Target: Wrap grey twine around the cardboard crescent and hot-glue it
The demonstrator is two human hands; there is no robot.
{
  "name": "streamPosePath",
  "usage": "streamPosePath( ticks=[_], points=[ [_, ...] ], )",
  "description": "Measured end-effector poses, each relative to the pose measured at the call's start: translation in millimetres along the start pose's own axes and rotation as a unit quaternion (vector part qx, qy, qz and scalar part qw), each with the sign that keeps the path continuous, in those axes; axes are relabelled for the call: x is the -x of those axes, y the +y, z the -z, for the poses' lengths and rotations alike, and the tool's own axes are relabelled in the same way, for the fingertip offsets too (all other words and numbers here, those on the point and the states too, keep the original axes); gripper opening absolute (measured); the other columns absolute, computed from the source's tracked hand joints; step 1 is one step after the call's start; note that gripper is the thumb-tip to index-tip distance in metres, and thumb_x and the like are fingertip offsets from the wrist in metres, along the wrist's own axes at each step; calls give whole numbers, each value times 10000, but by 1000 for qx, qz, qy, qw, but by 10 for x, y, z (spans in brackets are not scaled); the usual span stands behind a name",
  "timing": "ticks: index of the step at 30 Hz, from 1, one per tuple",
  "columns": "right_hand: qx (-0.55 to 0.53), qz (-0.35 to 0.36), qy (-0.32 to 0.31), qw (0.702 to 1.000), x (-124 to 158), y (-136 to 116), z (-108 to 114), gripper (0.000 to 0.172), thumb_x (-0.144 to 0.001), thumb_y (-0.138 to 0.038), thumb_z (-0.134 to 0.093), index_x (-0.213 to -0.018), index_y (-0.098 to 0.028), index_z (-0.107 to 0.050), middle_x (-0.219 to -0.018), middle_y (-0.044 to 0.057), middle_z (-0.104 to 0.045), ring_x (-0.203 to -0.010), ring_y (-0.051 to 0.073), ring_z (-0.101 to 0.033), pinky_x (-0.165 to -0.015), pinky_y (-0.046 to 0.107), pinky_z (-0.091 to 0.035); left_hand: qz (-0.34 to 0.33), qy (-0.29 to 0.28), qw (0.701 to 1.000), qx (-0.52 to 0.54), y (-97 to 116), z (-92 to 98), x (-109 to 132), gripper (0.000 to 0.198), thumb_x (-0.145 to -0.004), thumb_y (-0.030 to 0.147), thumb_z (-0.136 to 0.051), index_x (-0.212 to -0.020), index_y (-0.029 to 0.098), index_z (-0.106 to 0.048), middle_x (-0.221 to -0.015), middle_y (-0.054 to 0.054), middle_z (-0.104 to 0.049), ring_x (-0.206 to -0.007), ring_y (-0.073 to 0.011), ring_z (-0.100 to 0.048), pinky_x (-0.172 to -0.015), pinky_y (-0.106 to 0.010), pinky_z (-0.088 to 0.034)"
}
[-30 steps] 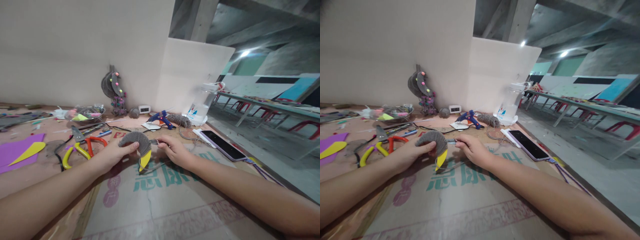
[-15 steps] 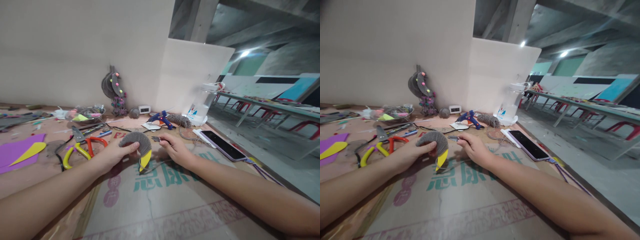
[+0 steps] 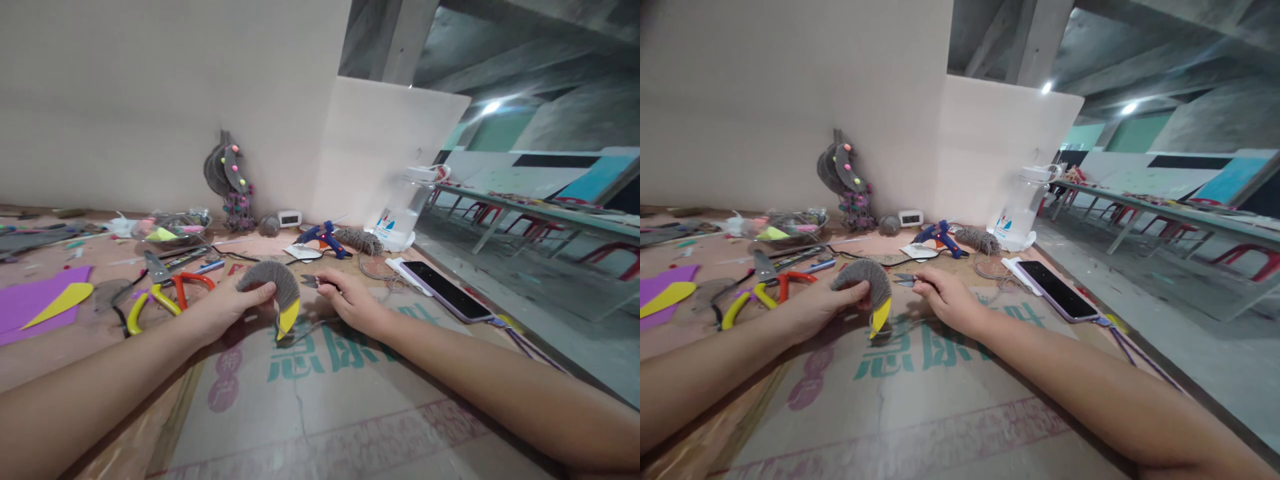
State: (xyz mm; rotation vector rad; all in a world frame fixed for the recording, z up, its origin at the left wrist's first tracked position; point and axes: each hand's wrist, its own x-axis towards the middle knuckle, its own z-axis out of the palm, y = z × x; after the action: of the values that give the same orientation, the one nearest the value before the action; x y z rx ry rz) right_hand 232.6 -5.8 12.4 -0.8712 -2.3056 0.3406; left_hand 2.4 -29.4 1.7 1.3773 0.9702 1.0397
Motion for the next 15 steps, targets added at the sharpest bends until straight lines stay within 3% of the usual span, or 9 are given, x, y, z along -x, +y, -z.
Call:
streamPosePath(
  ticks=[15],
  points=[
    [3,32,-23,999,0,-30,10,238,-908,-291,-347,-896,-159,-544,-810,48,-596,-737,142,-530,-673,249,-409,27,1,1000,10,50,-24,26,210,-694,361,-668,-786,175,-632,-734,4,-628,-679,-124,-555,-650,-227,-426]
  ],
)
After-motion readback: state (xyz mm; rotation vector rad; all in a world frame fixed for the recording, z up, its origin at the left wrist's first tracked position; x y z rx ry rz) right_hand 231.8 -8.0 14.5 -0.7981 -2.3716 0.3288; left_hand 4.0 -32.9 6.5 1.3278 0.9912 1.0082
